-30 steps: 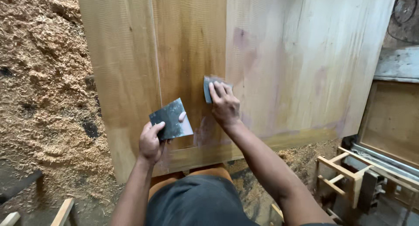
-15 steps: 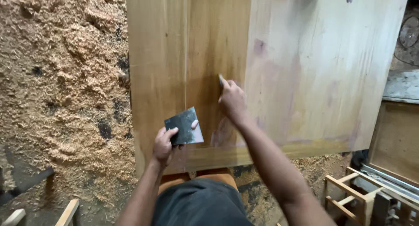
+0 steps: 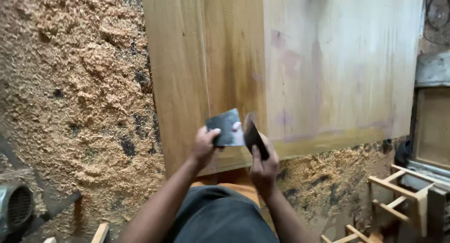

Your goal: The person applies wood filler to a large wooden panel by hand and using a putty knife, spreading the material into gaps across the surface.

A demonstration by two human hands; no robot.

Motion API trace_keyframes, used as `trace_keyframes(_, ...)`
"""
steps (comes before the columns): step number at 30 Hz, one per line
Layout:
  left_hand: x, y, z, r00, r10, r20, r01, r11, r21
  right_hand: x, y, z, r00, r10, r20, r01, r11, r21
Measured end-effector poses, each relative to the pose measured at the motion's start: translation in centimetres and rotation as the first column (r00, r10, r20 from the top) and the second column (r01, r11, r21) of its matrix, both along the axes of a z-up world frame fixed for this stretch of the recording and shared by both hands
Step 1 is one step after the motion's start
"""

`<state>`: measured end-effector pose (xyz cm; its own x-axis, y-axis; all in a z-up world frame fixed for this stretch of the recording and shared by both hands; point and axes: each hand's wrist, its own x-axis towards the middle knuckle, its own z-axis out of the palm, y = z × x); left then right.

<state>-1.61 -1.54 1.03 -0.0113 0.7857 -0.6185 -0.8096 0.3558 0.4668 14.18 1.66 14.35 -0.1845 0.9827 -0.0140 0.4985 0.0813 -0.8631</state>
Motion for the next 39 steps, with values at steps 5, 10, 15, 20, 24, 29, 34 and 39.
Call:
trace_keyframes(5, 2.9, -0.5, 2.5, 0.986, -0.04, 0.164, 0.017, 0.99, 0.138, 1.4, -6.6, 0.2, 0.984, -0.105, 0.143, 0.091, 0.991, 0.1)
trace_keyframes(10, 3.7, -3.2, 3.2, 0.959, -0.269, 0.093, 0.242, 0.942, 0.234, 4.9, -14.1, -1.4, 0.898, -0.368, 0.241, 0.367, 0.929, 0.048)
trace_keyframes(15, 6.4, -11.1, 3.9, 0.897, -0.443, -0.019, 0.436, 0.875, 0.212, 5.1, -24.9, -1.0, 0.687, -0.721, 0.089, 0.707, 0.692, 0.145)
trace_keyframes(20, 5.8, -16.6, 6.7, 0.851, -0.525, 0.014, 0.52, 0.846, 0.117, 1.4, -32.0, 1.3, 0.761, -0.643, 0.09, 0.644, 0.765, 0.022)
trace_keyframes(24, 1.2, -16.4, 8.3, 0.749, -0.663, 0.017, 0.654, 0.742, 0.146, 2.1, -31.3, 6.1, 0.84, -0.512, 0.177, 0.481, 0.855, 0.191)
trace_keyframes(29, -3.3, -13.9, 9.2, 0.57, -0.794, -0.211, 0.82, 0.532, 0.211, 1.4, -27.2, 11.6, 0.884, -0.091, 0.458, 0.005, 0.983, 0.186)
trace_keyframes(34, -8.9, -11.0, 7.3, 0.394, -0.836, -0.382, 0.919, 0.373, 0.131, -4.1, -23.0, 9.7, 0.871, 0.16, 0.465, -0.177, 0.984, -0.007)
trace_keyframes(39, -16.1, -7.8, 0.5, 0.398, -0.853, -0.338, 0.907, 0.421, 0.007, -11.5, -19.1, 4.7, 0.873, 0.226, 0.433, -0.179, 0.973, -0.147)
